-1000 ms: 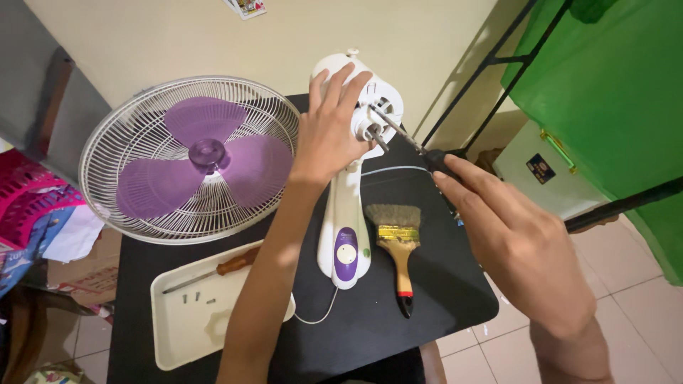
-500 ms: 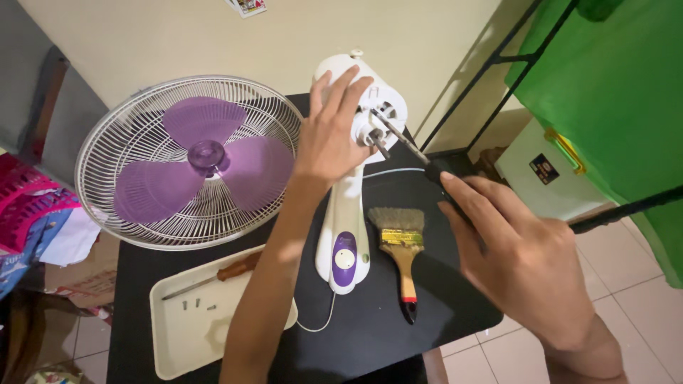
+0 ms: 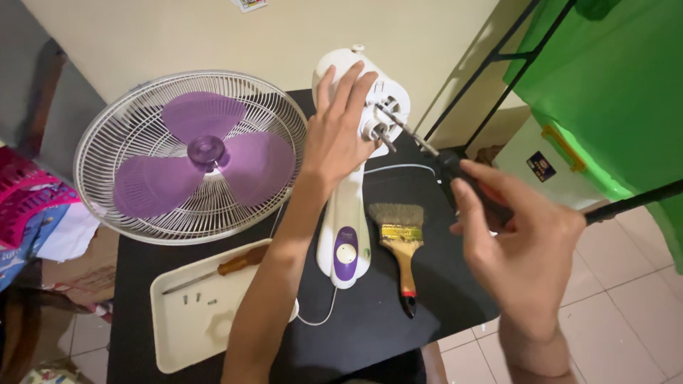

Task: The person uses a brush to clean the exposed motor housing of a disassembled electric fan, then uses a screwdriver to tighten screws on the motor housing. The fan blades and front grille remain detached on the table.

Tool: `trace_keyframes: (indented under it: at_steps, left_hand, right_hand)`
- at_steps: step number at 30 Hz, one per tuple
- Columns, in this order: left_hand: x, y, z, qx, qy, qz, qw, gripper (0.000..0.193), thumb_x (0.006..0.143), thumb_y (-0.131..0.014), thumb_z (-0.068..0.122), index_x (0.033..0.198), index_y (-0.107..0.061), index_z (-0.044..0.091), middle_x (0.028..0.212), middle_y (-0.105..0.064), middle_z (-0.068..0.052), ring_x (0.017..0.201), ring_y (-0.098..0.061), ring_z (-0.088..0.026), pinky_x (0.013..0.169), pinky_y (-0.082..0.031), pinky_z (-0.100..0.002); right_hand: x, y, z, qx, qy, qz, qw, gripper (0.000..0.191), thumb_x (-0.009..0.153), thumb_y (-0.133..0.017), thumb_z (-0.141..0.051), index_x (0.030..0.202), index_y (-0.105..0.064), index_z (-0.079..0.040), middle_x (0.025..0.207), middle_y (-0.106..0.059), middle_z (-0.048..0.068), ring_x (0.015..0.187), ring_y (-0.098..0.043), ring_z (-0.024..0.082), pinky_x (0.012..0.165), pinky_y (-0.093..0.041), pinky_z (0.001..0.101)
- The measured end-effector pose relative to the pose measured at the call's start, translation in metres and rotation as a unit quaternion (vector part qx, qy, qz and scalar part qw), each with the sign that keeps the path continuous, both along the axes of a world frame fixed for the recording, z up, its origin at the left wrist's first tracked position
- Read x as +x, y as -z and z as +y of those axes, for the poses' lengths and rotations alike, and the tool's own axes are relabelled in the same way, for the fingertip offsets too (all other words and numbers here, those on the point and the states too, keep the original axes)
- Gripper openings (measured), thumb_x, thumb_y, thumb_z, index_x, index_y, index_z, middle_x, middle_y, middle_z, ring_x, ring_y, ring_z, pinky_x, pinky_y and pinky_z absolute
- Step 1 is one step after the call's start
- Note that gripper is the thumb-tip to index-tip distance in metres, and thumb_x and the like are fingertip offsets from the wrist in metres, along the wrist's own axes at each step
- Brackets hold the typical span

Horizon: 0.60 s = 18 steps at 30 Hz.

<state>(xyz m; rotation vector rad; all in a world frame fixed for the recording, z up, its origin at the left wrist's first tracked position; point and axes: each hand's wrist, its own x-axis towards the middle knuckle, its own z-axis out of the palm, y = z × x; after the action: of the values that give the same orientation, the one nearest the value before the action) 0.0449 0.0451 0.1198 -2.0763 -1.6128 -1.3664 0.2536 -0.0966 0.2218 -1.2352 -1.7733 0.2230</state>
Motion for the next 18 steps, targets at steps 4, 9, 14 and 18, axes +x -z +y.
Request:
trace_keyframes:
  at_steps: [4, 9, 14, 18]
  left_hand:
    - [0.0, -0.003, 0.004, 0.01, -0.03, 0.04, 0.999, 0.097, 0.058, -0.093, 0.022, 0.144, -0.047, 0.012, 0.154, -0.041, -0.007, 0.144, -0.031, -0.045, 0.101, -0.053, -0.057]
    - [0.005, -0.002, -0.01, 0.009, -0.003, 0.013, 1.0, 0.089, 0.066, -0.095, 0.026, 0.142, -0.051, 0.015, 0.153, -0.046, -0.003, 0.146, -0.035, -0.042, 0.094, -0.058, -0.054]
    - [-0.011, -0.015, -0.01, -0.023, 0.04, 0.023, 0.999, 0.095, 0.053, -0.098, 0.033, 0.139, -0.058, 0.018, 0.147, -0.052, -0.004, 0.137, -0.042, -0.039, 0.096, -0.057, -0.056]
    - [-0.017, -0.015, -0.003, 0.051, 0.095, 0.026, 0.994, 0.097, 0.052, -0.101, 0.034, 0.136, -0.058, 0.011, 0.153, -0.048, -0.009, 0.144, -0.036, -0.04, 0.118, -0.027, -0.066]
  right_hand:
    - [0.0, 0.005, 0.004, -0.024, -0.005, 0.067, 0.997, 0.02, 0.096, -0.076, -0.005, 0.115, -0.074, 0.002, 0.084, -0.077, 0.01, 0.064, -0.073, 0.012, 0.055, -0.054, 0.0219]
    - [0.014, 0.007, -0.004, 0.039, -0.021, -0.071, 0.996, 0.024, 0.093, -0.08, -0.008, 0.114, -0.073, 0.002, 0.09, -0.076, 0.013, 0.074, -0.075, 0.015, 0.06, -0.055, 0.0255]
    - [0.021, 0.001, 0.001, 0.115, -0.053, -0.252, 0.959, 0.028, 0.092, -0.078, -0.013, 0.116, -0.072, 0.0, 0.103, -0.069, 0.014, 0.074, -0.071, 0.026, 0.064, -0.056, 0.0342]
    - [0.022, -0.001, 0.007, 0.211, -0.062, -0.355, 0.909, 0.03, 0.094, -0.072, -0.01, 0.122, -0.069, 0.001, 0.104, -0.064, 0.01, 0.083, -0.07, 0.026, 0.064, -0.056, 0.0359]
